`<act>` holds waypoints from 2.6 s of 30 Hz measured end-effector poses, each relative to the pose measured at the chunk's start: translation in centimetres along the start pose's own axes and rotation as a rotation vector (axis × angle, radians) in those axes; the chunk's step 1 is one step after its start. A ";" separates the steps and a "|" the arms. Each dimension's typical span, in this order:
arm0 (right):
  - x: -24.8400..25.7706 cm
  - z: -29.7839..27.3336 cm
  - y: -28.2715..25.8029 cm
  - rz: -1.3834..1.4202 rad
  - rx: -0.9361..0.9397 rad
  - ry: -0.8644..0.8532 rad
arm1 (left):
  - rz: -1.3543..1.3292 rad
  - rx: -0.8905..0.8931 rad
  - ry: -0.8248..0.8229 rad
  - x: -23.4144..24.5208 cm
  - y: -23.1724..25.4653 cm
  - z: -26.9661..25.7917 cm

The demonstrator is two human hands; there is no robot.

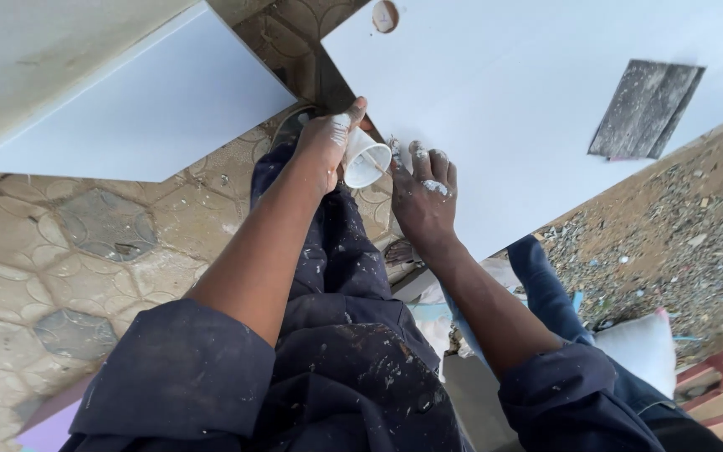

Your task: The person pours white paint from a can into a small cup and mixes it with a stick. They then use their fingers to apply the mixture into a hole on a white board, smoothing the surface. Finally, they pick up a sanding block and rub it on the board.

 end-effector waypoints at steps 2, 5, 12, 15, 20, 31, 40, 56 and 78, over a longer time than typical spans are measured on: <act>-0.1 -0.6 0.2 -0.005 -0.012 -0.012 | -0.027 0.025 -0.009 -0.1 -0.4 0.0; -0.6 -1.3 0.4 -0.010 -0.065 -0.045 | -0.036 0.068 -0.025 0.0 -0.4 0.4; -1.3 -2.7 2.0 0.183 -0.416 -0.059 | -0.080 0.143 -0.067 -0.8 0.1 0.0; -1.9 -2.8 1.0 0.160 -0.431 -0.014 | -0.114 0.157 -0.082 -1.3 0.5 0.0; -1.6 -0.5 -0.6 0.088 -0.467 -0.015 | -0.099 0.165 -0.117 -1.3 0.3 1.9; -1.3 -1.1 -1.6 0.064 -0.656 -0.057 | -0.083 0.168 -0.118 -1.2 1.3 2.5; -0.9 -0.6 -1.2 0.080 -0.633 0.008 | -0.095 0.191 -0.158 -1.3 0.6 3.4; 1.7 0.7 -4.1 0.563 -1.039 -0.186 | -0.224 0.293 -0.187 0.5 -1.7 3.0; -3.2 -4.0 -2.8 0.686 -1.416 -0.636 | 0.182 -0.079 -0.032 1.0 -3.0 -0.9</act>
Point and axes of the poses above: each hand's wrist, its own z-axis towards the middle knuckle, its own x-axis out of the back of the hand, y = z × x, the point moved 8 cm from there along z, towards the middle knuckle, and after that the axes turned 7 degrees about -x, right-handed, at the moved point
